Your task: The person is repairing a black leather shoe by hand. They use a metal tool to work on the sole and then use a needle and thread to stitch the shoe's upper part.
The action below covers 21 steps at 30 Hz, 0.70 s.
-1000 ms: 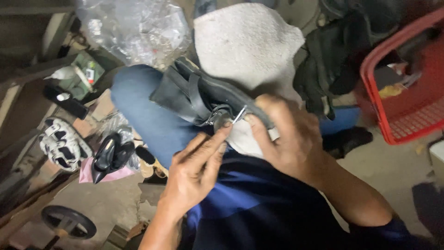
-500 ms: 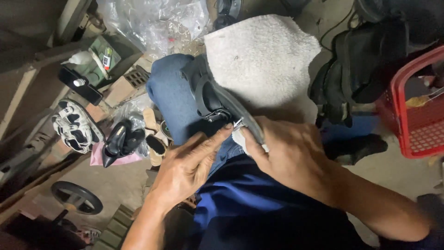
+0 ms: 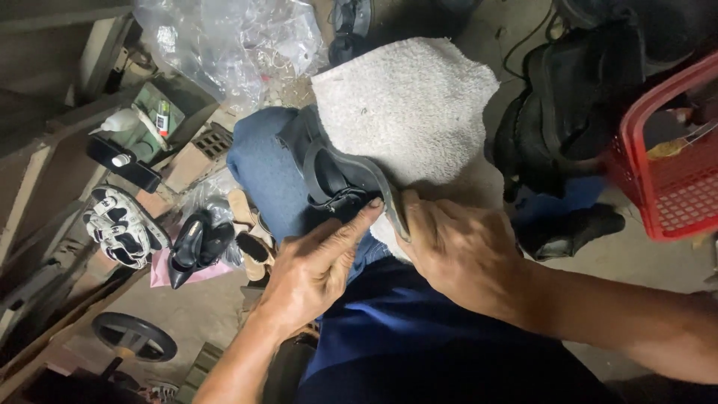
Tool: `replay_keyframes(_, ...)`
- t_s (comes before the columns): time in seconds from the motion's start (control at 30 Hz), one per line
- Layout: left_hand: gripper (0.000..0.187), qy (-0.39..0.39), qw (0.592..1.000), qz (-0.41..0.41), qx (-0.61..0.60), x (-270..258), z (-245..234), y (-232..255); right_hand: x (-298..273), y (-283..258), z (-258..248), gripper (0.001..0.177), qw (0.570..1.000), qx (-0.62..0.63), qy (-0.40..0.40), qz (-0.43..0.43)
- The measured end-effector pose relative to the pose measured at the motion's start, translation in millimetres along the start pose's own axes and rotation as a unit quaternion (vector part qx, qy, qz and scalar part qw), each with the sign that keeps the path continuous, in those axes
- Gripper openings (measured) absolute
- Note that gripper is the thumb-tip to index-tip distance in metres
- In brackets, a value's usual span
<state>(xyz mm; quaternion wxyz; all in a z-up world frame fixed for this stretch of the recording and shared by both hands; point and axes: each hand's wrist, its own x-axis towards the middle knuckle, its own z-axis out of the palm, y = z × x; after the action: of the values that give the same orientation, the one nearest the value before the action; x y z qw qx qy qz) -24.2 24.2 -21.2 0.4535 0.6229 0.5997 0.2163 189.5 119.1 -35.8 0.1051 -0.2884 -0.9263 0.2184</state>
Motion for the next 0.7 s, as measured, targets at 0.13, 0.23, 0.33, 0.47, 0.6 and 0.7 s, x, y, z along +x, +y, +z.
replay_keyframes(0.13,0.039,0.003,1.000,0.004,0.021,0,-1,-3,-3,3,3,0.027,1.000,-0.017,-0.018,-0.001)
replay_keyframes(0.23,0.048,-0.013,0.979,0.041,0.198,-7,3,-11,-6,3,8,0.027,0.999,-0.029,-0.018,-0.010)
replay_keyframes(0.33,0.055,-0.032,0.999,-0.029,-0.007,1,1,-9,-7,4,7,0.029,0.999,-0.039,-0.021,-0.007)
replay_keyframes(0.47,0.041,-0.028,1.000,-0.012,0.000,2,1,-10,-8,3,6,0.031,0.998,-0.036,-0.043,0.005)
replay_keyframes(0.6,0.053,-0.019,1.000,-0.003,0.010,2,6,-16,-7,3,8,0.029,0.998,-0.030,-0.045,0.016)
replay_keyframes(0.7,0.037,-0.016,0.978,-0.040,-0.204,20,-4,-2,-2,3,3,0.027,1.000,-0.009,-0.027,0.009)
